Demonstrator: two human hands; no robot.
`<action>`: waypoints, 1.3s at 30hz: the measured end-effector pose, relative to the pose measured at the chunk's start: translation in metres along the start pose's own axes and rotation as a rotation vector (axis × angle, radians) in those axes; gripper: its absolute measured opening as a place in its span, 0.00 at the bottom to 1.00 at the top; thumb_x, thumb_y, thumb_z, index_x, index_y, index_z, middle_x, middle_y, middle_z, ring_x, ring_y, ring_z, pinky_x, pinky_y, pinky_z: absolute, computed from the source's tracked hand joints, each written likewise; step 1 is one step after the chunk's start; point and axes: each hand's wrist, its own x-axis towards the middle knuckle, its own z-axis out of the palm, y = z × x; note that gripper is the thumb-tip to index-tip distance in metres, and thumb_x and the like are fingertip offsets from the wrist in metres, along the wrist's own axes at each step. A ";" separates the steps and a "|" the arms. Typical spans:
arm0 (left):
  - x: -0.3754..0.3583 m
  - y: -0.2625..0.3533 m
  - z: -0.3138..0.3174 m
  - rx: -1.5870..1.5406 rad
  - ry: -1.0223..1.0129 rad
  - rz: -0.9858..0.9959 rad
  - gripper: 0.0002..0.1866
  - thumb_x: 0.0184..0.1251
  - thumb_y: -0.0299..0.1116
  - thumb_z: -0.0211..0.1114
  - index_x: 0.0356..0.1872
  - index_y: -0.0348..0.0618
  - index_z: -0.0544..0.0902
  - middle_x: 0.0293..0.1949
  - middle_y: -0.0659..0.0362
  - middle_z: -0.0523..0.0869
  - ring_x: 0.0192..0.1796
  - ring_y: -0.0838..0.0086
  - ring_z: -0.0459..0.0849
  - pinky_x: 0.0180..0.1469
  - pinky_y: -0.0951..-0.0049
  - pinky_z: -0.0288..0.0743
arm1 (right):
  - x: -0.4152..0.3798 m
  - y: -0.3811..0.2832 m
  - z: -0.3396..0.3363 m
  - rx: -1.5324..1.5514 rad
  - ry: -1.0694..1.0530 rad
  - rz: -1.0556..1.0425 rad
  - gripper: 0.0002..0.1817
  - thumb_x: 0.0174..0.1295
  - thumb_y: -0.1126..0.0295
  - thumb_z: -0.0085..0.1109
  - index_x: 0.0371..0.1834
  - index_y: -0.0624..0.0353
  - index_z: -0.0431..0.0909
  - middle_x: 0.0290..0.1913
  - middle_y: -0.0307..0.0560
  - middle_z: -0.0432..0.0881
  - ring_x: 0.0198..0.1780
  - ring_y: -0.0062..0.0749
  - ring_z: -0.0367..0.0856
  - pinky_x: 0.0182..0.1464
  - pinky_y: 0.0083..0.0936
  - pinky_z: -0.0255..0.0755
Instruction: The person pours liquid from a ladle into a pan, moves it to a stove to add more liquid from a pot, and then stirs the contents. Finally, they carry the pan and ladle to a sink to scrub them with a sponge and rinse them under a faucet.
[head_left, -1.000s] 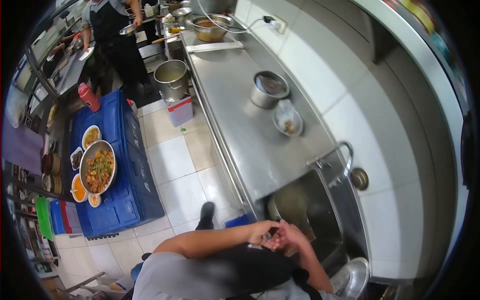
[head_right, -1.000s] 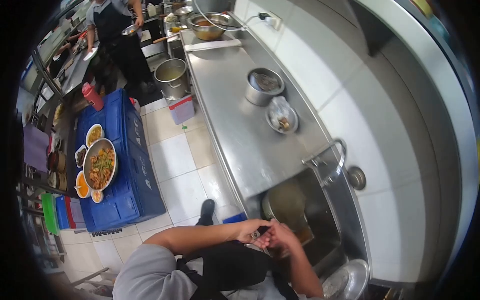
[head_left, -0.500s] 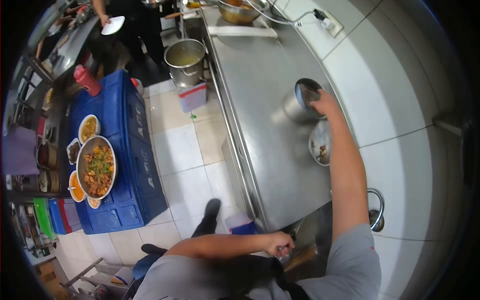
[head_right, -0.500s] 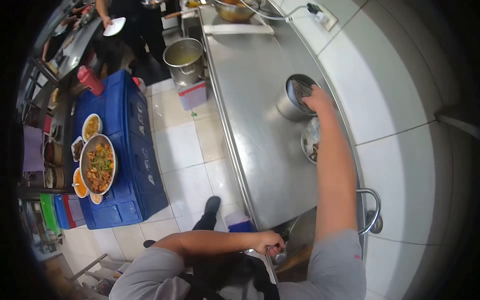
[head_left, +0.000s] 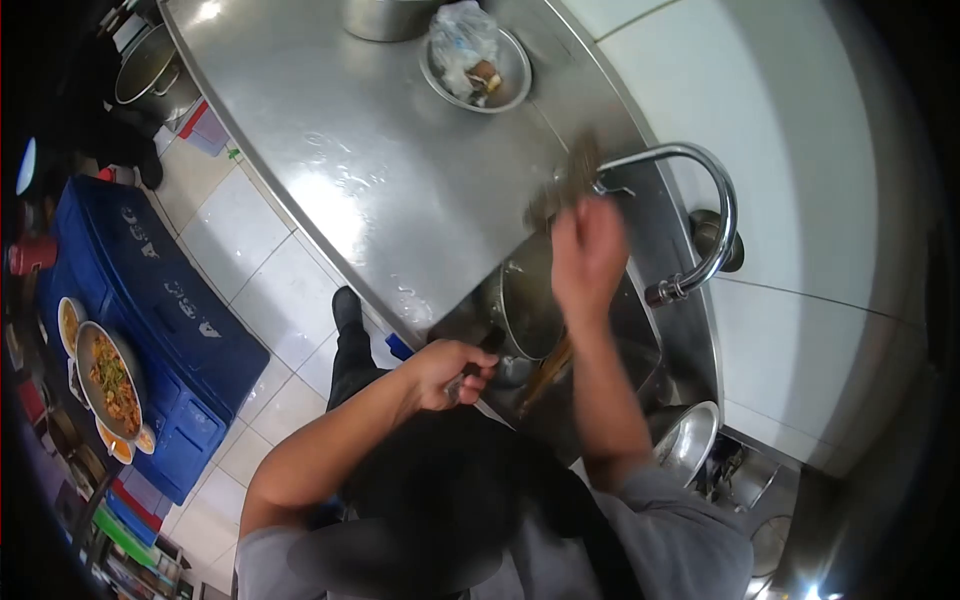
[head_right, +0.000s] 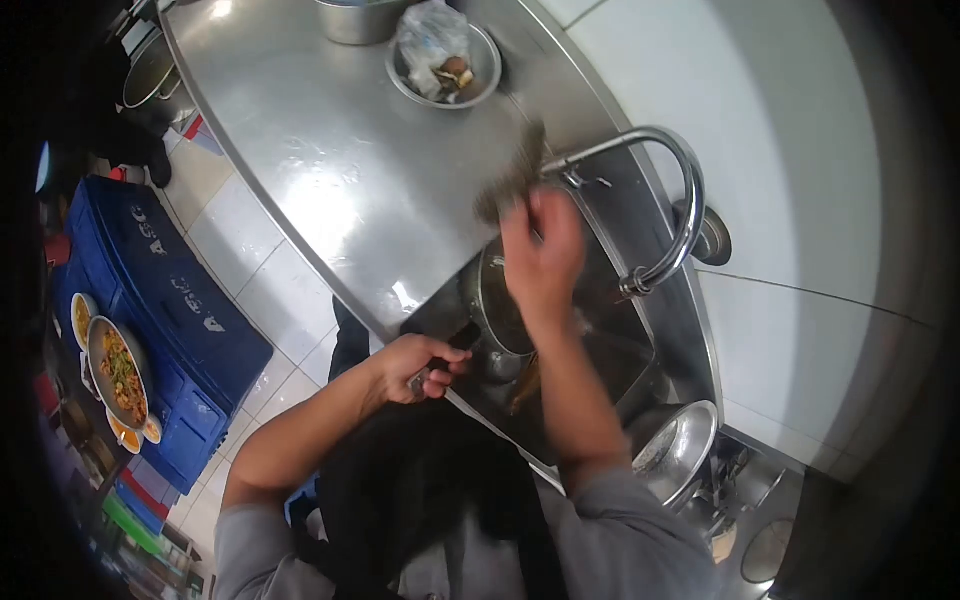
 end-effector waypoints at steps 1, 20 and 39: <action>0.004 -0.010 -0.003 -0.019 -0.013 -0.007 0.06 0.71 0.28 0.59 0.43 0.40 0.74 0.29 0.63 0.73 0.19 0.83 0.65 0.19 0.81 0.58 | -0.039 0.038 -0.023 -0.066 -0.017 0.175 0.06 0.61 0.72 0.61 0.33 0.61 0.74 0.28 0.38 0.74 0.32 0.19 0.71 0.36 0.20 0.70; 0.010 -0.032 0.016 -0.079 0.087 0.082 0.15 0.63 0.21 0.59 0.50 0.36 0.71 0.29 0.59 0.72 0.17 0.82 0.64 0.14 0.81 0.55 | -0.132 0.320 -0.034 -0.783 -0.766 0.184 0.22 0.70 0.53 0.48 0.43 0.63 0.81 0.39 0.65 0.84 0.43 0.59 0.84 0.45 0.48 0.76; -0.001 -0.017 0.022 0.011 0.163 0.100 0.14 0.63 0.21 0.59 0.50 0.35 0.73 0.27 0.58 0.73 0.17 0.82 0.65 0.14 0.82 0.55 | -0.142 0.326 0.054 -0.139 -0.457 0.380 0.24 0.73 0.65 0.38 0.68 0.65 0.66 0.56 0.68 0.77 0.54 0.60 0.78 0.61 0.45 0.71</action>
